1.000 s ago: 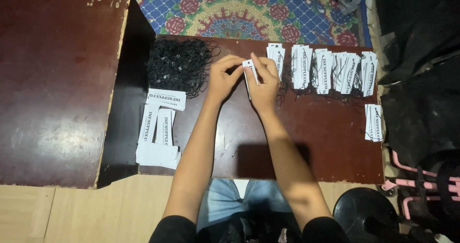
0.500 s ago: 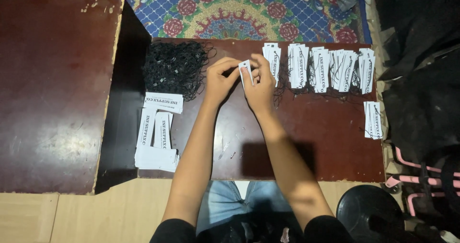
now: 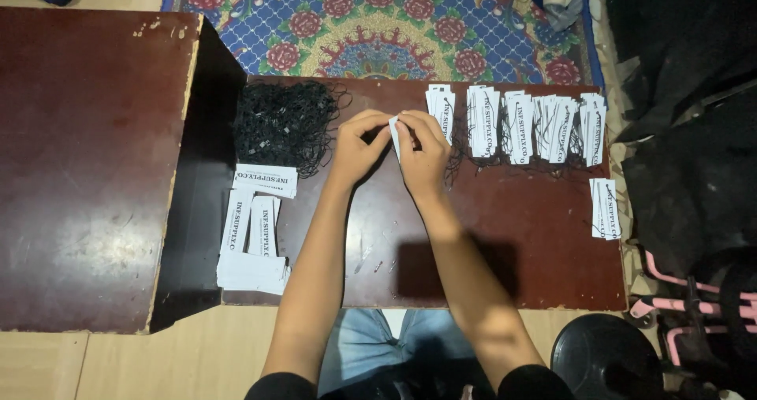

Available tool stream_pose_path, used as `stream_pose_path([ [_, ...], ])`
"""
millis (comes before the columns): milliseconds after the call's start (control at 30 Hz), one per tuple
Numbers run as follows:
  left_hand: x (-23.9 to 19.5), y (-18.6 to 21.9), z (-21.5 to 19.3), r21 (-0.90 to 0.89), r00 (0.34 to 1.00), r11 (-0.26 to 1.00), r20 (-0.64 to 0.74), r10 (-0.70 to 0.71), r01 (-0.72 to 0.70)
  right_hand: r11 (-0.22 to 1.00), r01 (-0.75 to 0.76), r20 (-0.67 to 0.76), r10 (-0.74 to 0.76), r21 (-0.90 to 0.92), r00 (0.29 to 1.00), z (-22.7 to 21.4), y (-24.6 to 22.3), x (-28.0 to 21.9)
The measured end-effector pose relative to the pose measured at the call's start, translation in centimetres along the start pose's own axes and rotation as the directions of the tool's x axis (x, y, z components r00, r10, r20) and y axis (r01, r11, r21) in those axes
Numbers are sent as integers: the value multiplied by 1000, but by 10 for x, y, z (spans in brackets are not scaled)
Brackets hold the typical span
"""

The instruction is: The person repeatedly picks a small white tag and a short black cable from piles on a table, threads the cable through the tag, and places the assembled unit into a growing stack on the right. The process continues for the duration of the clip.

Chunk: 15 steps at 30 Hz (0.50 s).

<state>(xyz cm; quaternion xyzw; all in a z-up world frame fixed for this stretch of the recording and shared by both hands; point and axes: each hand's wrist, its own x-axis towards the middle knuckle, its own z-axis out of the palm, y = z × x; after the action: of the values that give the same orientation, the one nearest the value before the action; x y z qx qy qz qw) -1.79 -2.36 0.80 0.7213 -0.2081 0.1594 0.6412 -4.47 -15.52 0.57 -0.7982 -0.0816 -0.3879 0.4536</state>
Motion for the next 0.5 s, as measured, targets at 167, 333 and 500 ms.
stream_pose_path([
  [167,-2,-8,-1,-92,995,992,56,-82,87,1000,18,-19,-19,-9,1000,-2,-5,3],
  [333,-1,-1,-1,-58,996,994,21,-88,90,1000,0,12,0,-13,1000,0,-7,1],
  [500,-1,-4,-1,-19,997,998,-55,-62,62,1000,20,36,-20,-7,999,-6,-22,7],
])
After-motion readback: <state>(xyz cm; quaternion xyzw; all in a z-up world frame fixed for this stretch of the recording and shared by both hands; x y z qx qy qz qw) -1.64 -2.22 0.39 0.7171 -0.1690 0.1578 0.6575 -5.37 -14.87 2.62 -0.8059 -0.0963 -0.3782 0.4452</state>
